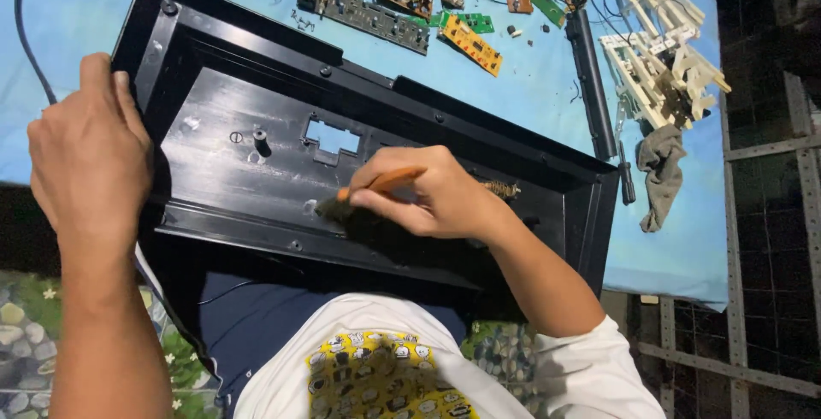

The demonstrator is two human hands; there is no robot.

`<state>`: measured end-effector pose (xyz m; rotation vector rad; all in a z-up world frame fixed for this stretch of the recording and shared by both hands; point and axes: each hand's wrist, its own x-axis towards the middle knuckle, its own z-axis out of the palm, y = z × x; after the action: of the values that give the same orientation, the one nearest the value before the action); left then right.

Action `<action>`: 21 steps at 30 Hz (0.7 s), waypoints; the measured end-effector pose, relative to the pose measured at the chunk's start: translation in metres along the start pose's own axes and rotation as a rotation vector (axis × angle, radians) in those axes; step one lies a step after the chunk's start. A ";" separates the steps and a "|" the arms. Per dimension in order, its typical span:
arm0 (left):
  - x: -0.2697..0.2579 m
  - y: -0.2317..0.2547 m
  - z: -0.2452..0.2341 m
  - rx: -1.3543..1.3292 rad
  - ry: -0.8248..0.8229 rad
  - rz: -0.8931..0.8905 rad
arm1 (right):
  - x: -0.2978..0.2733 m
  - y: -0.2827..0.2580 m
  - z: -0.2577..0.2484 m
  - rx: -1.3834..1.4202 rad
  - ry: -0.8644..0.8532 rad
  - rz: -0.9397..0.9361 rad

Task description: The person cleans the inside of a black electronic device casing using a small brush and a cloth. They first brush away dust and debris from the interior surface and then wipe it down with a cloth.

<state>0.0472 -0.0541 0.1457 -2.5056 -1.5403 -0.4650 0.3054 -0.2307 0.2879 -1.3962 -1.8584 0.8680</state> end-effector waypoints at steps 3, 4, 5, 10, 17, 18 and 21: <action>0.001 0.005 -0.009 -0.142 -0.075 -0.065 | 0.000 0.006 0.015 -0.030 -0.100 -0.002; 0.004 0.003 -0.009 -0.136 -0.070 -0.074 | 0.006 0.010 0.011 -0.030 -0.107 -0.012; 0.003 0.004 -0.007 -0.105 -0.050 -0.057 | 0.007 0.012 0.010 -0.123 -0.047 -0.045; 0.004 0.006 -0.005 -0.076 -0.037 -0.054 | 0.009 0.003 0.009 0.070 -0.006 0.070; 0.004 0.002 0.000 -0.081 -0.031 -0.035 | 0.021 0.005 0.019 -0.069 0.098 -0.023; 0.005 0.003 0.000 -0.114 -0.035 -0.032 | 0.024 -0.001 0.020 0.037 0.131 0.023; 0.001 0.004 -0.004 -0.127 -0.051 -0.026 | 0.028 0.015 0.037 -0.006 -0.084 0.050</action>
<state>0.0510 -0.0561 0.1497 -2.6134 -1.6123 -0.5228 0.2775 -0.2051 0.2578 -1.4350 -1.8969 0.9599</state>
